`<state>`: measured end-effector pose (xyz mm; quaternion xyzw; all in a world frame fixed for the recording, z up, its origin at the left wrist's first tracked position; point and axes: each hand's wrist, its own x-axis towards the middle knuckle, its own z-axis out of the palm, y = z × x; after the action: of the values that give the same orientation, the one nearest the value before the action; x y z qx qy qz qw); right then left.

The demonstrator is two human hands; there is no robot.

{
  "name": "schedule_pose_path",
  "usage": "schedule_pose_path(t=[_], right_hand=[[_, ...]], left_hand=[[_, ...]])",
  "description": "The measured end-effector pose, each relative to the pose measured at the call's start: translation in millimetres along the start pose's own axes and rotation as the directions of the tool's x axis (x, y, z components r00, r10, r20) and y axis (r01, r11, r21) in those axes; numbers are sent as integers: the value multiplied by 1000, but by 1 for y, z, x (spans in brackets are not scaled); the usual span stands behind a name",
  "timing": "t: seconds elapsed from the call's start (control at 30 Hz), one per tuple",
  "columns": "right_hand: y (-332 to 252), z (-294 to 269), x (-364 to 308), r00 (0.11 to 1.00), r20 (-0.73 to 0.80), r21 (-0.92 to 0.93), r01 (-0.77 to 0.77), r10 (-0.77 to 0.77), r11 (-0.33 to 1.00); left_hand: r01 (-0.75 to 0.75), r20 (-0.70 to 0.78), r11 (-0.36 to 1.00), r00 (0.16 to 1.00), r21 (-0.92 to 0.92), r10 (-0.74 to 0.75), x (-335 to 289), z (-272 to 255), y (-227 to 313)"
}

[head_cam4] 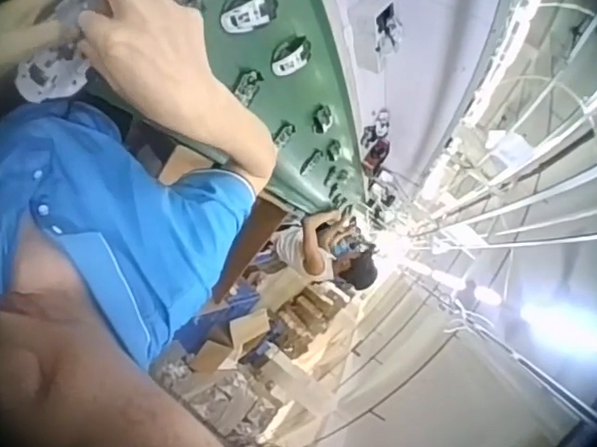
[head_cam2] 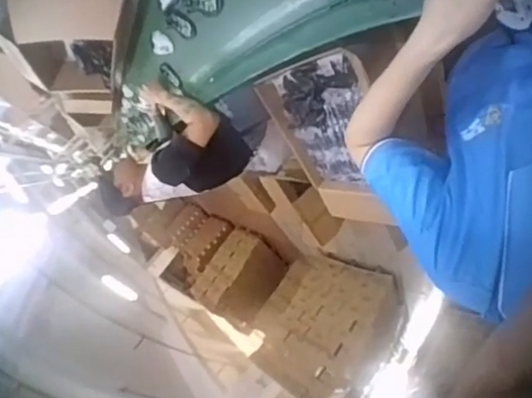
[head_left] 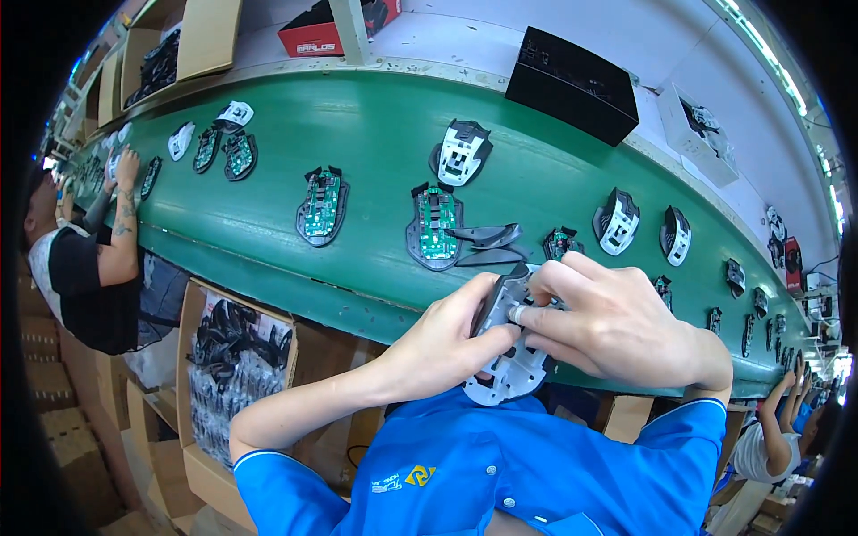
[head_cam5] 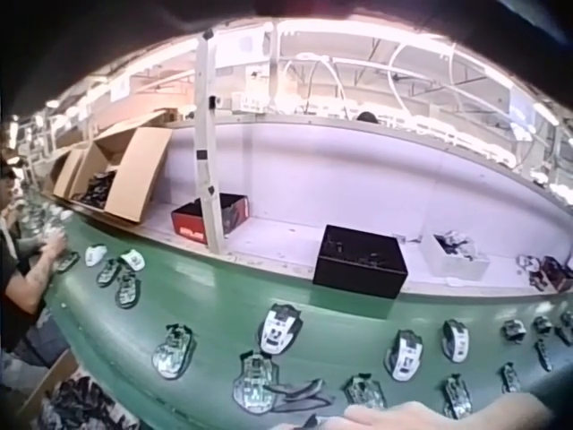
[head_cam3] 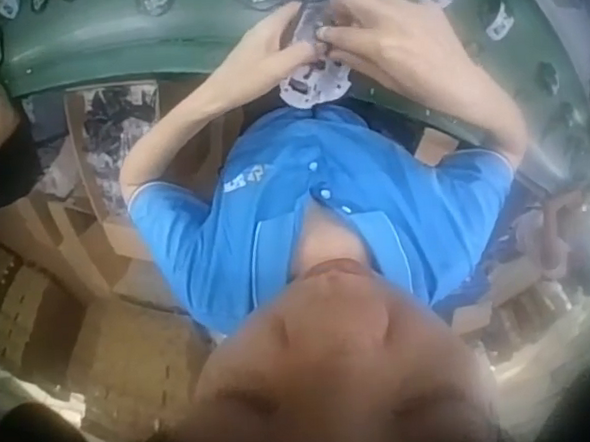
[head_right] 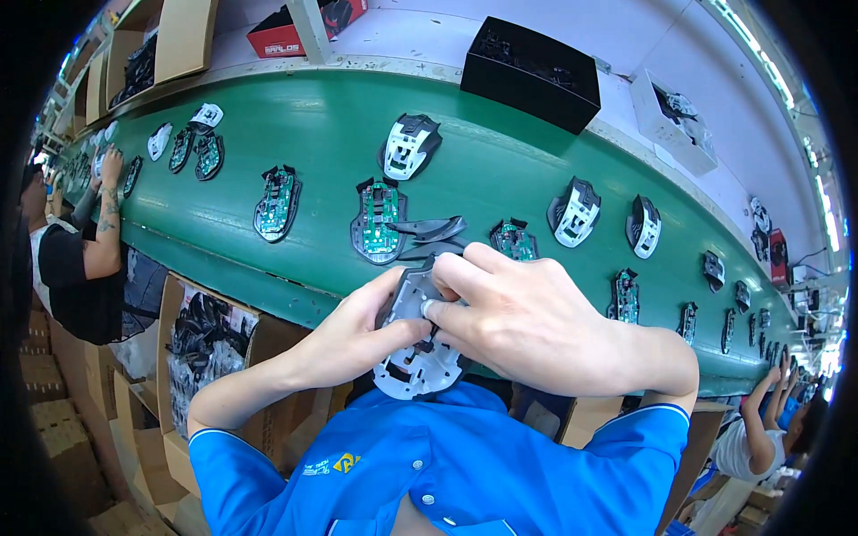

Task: The person assembles computer mouse shells by taking small components from containers, fitting them into mouse casings by hand, and placing the assembled mouse shells onto a conveyor belt.

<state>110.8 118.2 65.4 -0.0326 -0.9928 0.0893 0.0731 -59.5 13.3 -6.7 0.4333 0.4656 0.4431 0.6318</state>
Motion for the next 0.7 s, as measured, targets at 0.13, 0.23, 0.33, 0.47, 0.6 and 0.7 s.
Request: schedule_pose_path(t=[0.13, 0.23, 0.33, 0.47, 0.6, 0.7], right_hand=[[0, 2, 0, 973, -220, 53, -59, 69, 997], [-3, 5, 1, 926, -222, 240, -252, 306, 938], [-1, 21, 3, 933, -179, 299, -251, 312, 921], [-3, 20, 9, 938, -169, 295, -246, 303, 923], [-9, 18, 13, 912, -175, 336, -299, 371, 893], [-13, 21, 13, 879, -167, 421, -346, 447, 838]], left_hand=[[-123, -120, 985, 983, 122, 137, 1, -5, 0], [-100, -161, 987, 980, 124, 119, 1, -8, 2], [-157, -184, 971, 964, 181, 191, 2, -8, -2], [-207, -233, 947, 936, 247, 266, 0, -7, 2], [-235, -278, 933, 909, 271, 310, 2, -10, 3], [-273, -347, 944, 880, 187, 323, 3, -15, 6]])
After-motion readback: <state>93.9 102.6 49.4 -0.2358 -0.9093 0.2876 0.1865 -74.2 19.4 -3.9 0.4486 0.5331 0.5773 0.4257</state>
